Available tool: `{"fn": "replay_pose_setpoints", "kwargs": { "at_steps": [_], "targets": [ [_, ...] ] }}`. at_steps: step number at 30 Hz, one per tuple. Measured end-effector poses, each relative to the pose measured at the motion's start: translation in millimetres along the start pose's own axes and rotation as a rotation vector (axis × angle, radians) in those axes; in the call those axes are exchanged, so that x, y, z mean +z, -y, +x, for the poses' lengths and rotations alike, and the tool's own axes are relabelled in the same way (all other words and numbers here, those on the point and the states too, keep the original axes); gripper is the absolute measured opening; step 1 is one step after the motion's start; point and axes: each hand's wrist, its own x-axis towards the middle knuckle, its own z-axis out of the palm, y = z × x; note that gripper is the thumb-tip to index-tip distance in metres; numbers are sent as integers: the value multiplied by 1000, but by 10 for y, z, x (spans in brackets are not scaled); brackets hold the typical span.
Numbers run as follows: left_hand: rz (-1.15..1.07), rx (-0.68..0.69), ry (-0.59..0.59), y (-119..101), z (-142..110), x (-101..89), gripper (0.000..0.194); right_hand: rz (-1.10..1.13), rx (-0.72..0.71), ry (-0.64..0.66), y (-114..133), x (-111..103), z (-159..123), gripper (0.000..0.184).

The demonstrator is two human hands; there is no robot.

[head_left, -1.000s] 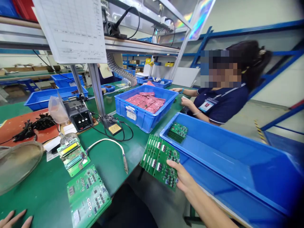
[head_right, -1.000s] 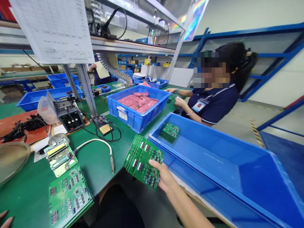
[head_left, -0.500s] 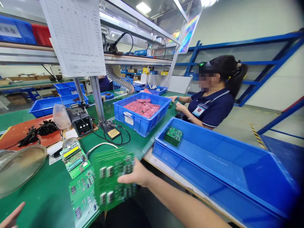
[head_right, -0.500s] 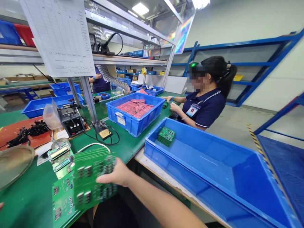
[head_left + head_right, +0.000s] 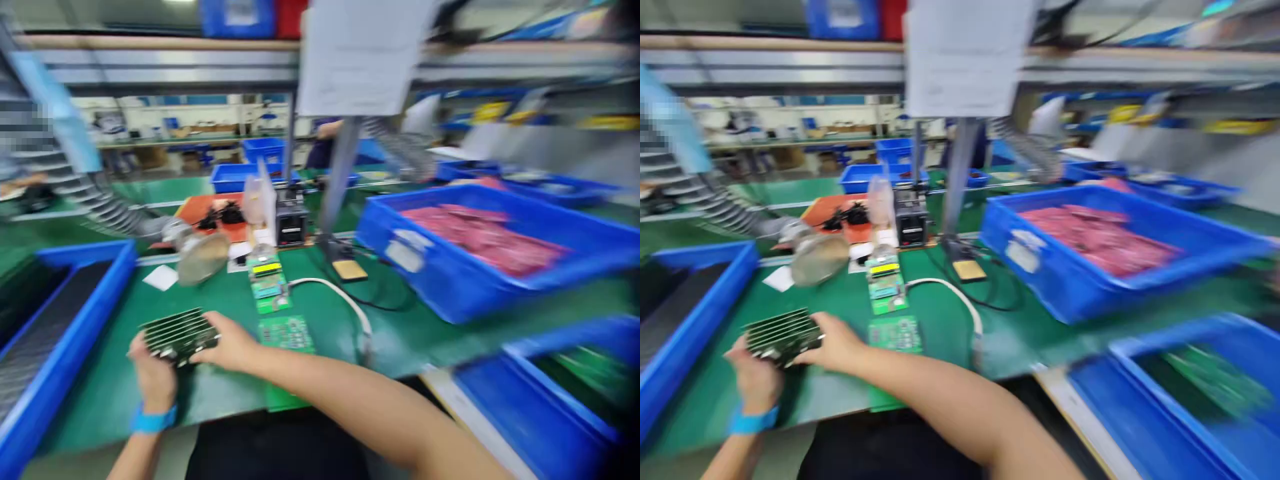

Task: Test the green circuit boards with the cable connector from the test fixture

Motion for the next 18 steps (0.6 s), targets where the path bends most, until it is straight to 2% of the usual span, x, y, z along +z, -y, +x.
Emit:
{"fn": "replay_pose_setpoints", "kwargs": {
  "at_steps": [2, 4, 6, 7, 10, 12, 18],
  "targets": [
    [-32, -40, -172, 141, 20, -161, 44, -18, -27, 77, -94, -55, 84, 71],
    [-85, -53, -214, 232, 43, -169, 54, -39, -43, 116, -197, -100, 165, 78],
    [-143, -65, -202, 273, 68, -123, 62, -60, -67, 109, -261, -144, 171, 74],
    [-172, -74, -188, 275, 75, -104, 63, -99, -101, 37, -275, -165, 144, 65],
    [-253, -106, -135, 247, 76, -110, 60, -181, -263, -83, -264, -209, 0, 28],
    [-296, -122, -97, 230, 80, -146, 59, -195, -336, -74, -237, -218, -90, 6],
    [-392, -186, 15, 217, 162, -201, 52, -273, -358, 10, -187, -261, -222, 7]
  ]
}}
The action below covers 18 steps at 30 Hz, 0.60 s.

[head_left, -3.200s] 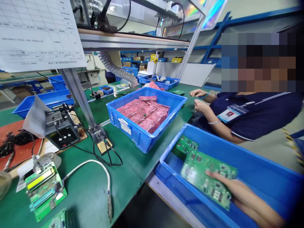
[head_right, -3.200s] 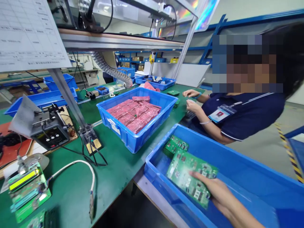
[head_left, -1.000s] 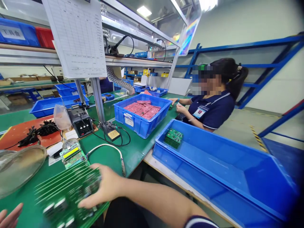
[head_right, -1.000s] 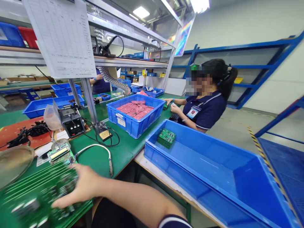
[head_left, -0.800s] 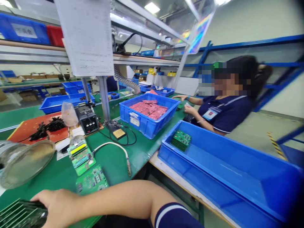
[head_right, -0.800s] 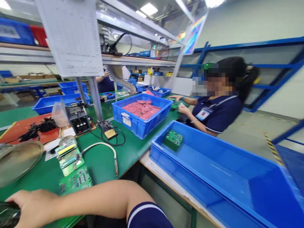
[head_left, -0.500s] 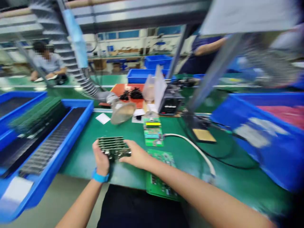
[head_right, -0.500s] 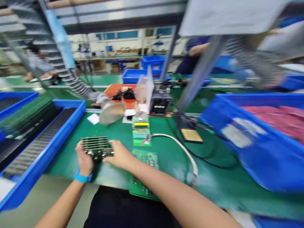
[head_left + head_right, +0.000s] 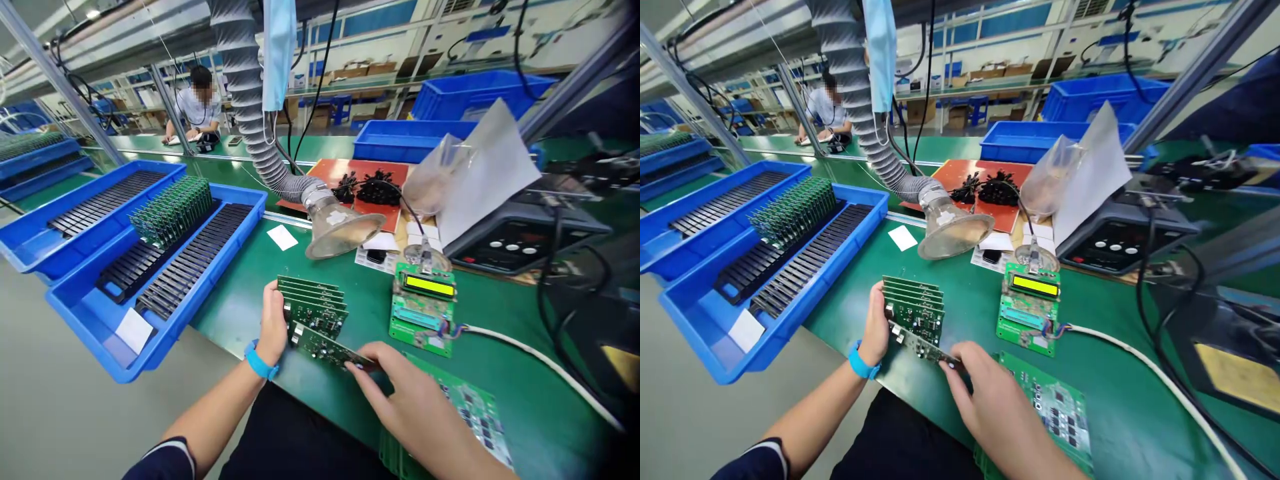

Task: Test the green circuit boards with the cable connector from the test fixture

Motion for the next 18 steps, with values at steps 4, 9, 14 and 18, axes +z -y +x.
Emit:
{"fn": "replay_pose_setpoints", "kwargs": {
  "at_steps": [4, 9, 14, 18],
  "targets": [
    [-78, -25, 79, -21, 12, -36, 51, -19, 4, 18, 50, 17, 33, 8],
    [-189, -41, 265, 39, -49, -188, 61, -29, 9, -20, 121, 137, 183, 10],
    [-203, 31, 357, 157, -99, -286, 96, -46, -25, -137, 63, 210, 197, 5],
    [-135, 43, 393, 192, -106, -254, 105, 0, 140, -248, -10, 275, 152, 33]
  ]
}}
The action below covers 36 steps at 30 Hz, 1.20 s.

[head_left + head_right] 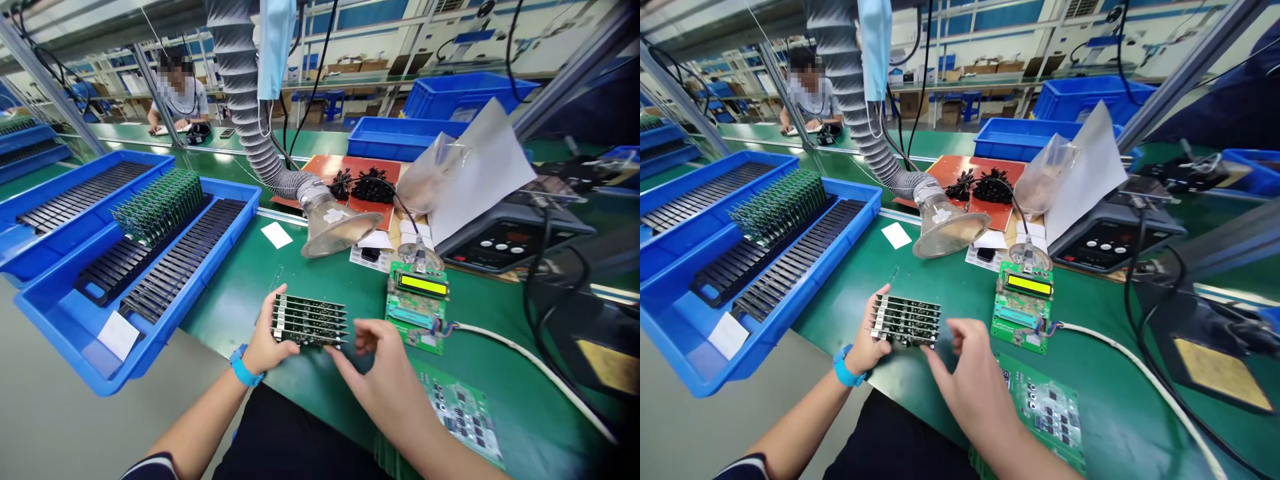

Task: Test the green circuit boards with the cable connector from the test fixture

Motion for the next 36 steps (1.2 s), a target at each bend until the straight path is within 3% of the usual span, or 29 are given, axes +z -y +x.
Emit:
{"fn": "replay_pose_setpoints", "kwargs": {
  "at_steps": [3, 6, 10, 16, 19, 21, 24, 26, 28, 32, 36],
  "targets": [
    [57, -1, 14, 22, 20, 28, 104, 48, 120, 165, -15, 104, -43, 64],
    [140, 2, 48, 10, 23, 8, 115, 115, 158, 304, -12, 223, -73, 71],
    [316, -14, 155, -99, -57, -97, 117, 178, 194, 317, 4, 254, -82, 73],
    [558, -21, 307, -101, -120, -270, 40, 105, 247, 408, 129, 124, 36, 67],
    [623, -9, 331, -136, -22, -246, 22, 20, 198, 391, 180, -86, 159, 58],
    [656, 4, 323, -308, 60, -146, 26, -10, 146, 346, 222, -368, 201, 53],
    [580, -22, 376, -738, 176, 156, 43, 60, 119, 231, 254, -941, 150, 45],
    [338, -144, 520, -991, 219, 433, 53, 197, 248, 203, 209, -1298, 28, 33],
    [150, -280, 627, -1105, 205, 707, 55, 305, 435, 220, 102, -1541, -156, 30],
    [71, -447, 679, -936, 20, 1068, 53, 348, 643, 148, -176, -1639, -579, 34],
    [98, -535, 666, -733, -179, 1168, 54, 410, 788, 123, -315, -1539, -818, 43]
  ]
}}
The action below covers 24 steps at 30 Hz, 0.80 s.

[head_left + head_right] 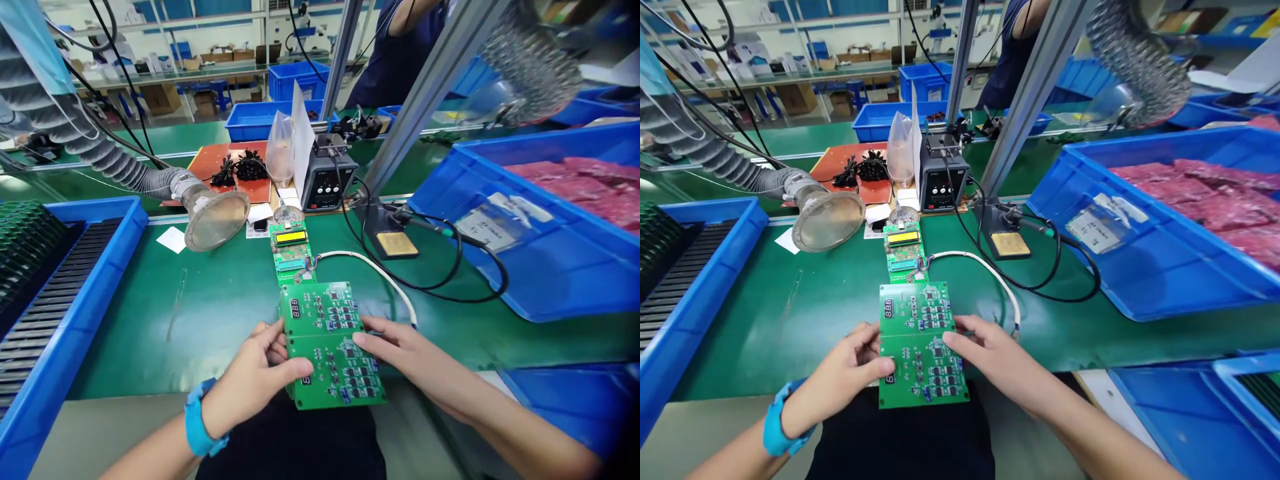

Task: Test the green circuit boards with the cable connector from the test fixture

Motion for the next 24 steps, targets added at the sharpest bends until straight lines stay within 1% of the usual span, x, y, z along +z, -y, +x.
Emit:
{"fn": "replay_pose_setpoints", "kwargs": {
  "at_steps": [3, 6, 8, 10, 12, 14, 16, 18, 19, 20, 21, 23, 24],
  "targets": [
    [47, -28, -48, 22, -39, 47, 55, 35, 30, 96, -31, 15, -11, 46],
    [87, -47, -47, -9, -81, 73, 55, -9, -19, 117, -38, -3, -9, 37],
    [145, -53, -56, -23, -105, 85, 56, -110, -100, 99, -75, -16, -4, 34],
    [237, -43, -98, -32, -117, 91, 59, -214, -176, 70, -131, -17, 2, 35],
    [309, -11, -133, -39, -113, 89, 60, -266, -215, 52, -183, -5, 8, 33],
    [337, 36, -120, -40, -100, 84, 56, -256, -197, 58, -219, 8, 4, 33],
    [344, 80, -87, -22, -98, 77, 53, -222, -152, 58, -243, 0, -21, 39],
    [359, 119, -90, 21, -120, 66, 59, -207, -126, 11, -273, -34, -86, 46],
    [373, 143, -110, 46, -138, 55, 64, -214, -145, -29, -291, -58, -136, 46],
    [393, 175, -141, 68, -158, 42, 68, -232, -189, -69, -310, -81, -196, 43],
    [423, 227, -177, 83, -174, 24, 71, -261, -265, -105, -324, -98, -262, 38],
    [531, 406, -218, 83, -179, -20, 73, -346, -496, -139, -329, -103, -394, 31],
    [602, 527, -209, 67, -163, -42, 73, -392, -623, -136, -314, -88, -447, 32]
  ]
}}
